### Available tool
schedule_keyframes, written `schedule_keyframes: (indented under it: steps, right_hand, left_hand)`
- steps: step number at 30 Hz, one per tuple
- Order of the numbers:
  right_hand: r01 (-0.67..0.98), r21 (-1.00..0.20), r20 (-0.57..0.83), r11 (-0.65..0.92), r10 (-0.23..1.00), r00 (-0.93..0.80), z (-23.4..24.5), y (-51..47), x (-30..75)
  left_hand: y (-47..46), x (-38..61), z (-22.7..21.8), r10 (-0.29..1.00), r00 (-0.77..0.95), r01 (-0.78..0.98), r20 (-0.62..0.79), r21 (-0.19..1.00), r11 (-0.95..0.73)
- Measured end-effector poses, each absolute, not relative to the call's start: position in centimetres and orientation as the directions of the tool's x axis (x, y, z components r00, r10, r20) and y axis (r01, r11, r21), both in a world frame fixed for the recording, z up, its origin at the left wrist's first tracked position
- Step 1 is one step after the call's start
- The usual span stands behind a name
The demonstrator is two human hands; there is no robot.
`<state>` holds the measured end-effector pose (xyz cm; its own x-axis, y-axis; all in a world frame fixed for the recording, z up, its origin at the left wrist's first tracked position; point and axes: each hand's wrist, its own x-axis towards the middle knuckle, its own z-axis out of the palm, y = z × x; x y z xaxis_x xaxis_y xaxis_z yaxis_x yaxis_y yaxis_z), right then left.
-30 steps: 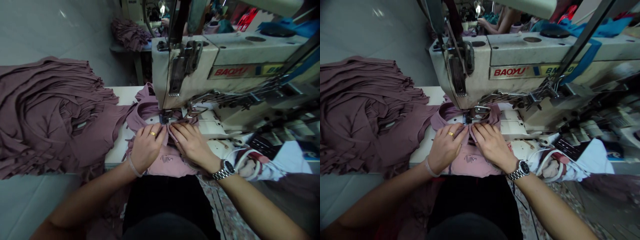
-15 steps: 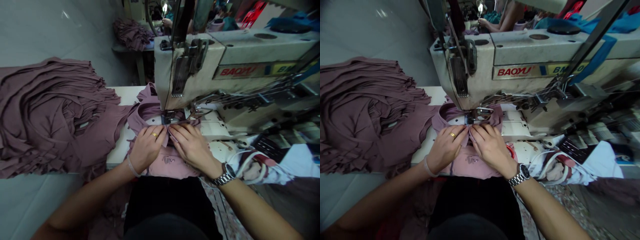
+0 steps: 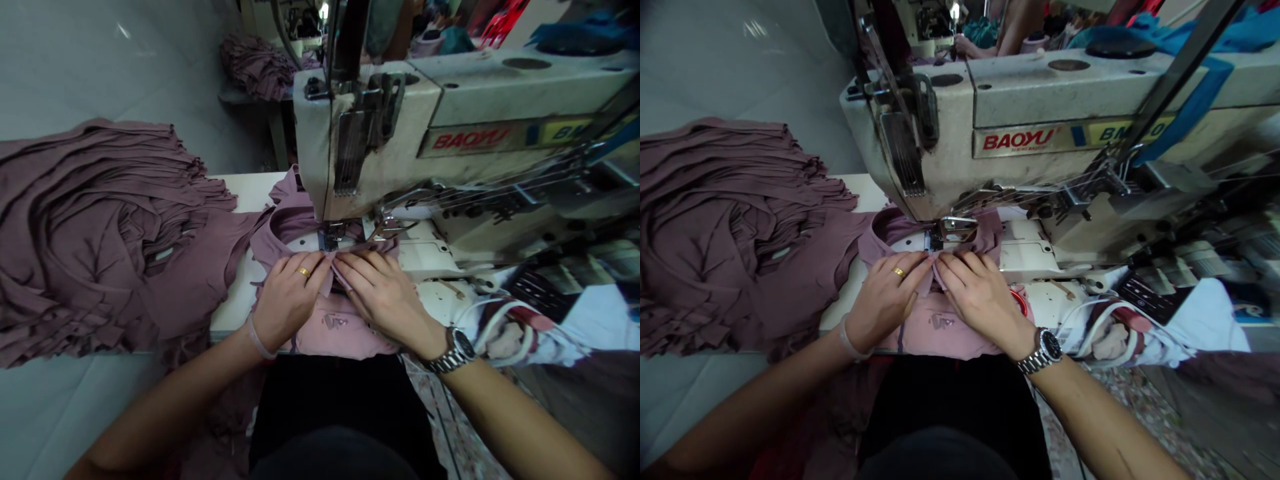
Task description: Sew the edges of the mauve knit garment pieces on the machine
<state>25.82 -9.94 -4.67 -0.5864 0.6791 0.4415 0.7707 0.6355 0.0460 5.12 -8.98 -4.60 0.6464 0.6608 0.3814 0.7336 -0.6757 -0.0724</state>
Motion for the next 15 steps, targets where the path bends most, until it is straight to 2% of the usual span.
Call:
schedule_keyframes:
  steps: [7,15]
  right_hand:
    - [0.805,-0.019,0.423,0.594,0.734,-0.531,-4.9,-9.8,25.5]
    - [0.832,-0.017,0.391,0.555,0.769,-0.505,-4.1,-9.0,24.8]
  left_hand:
    - [-8.6,5.2,-4.2,0.675,0.645,0.741,0.358,-0.075,-0.667]
    - [-7.8,5.4,-4.0,0.685,0.655,0.746,0.320,-0.133,-0.652]
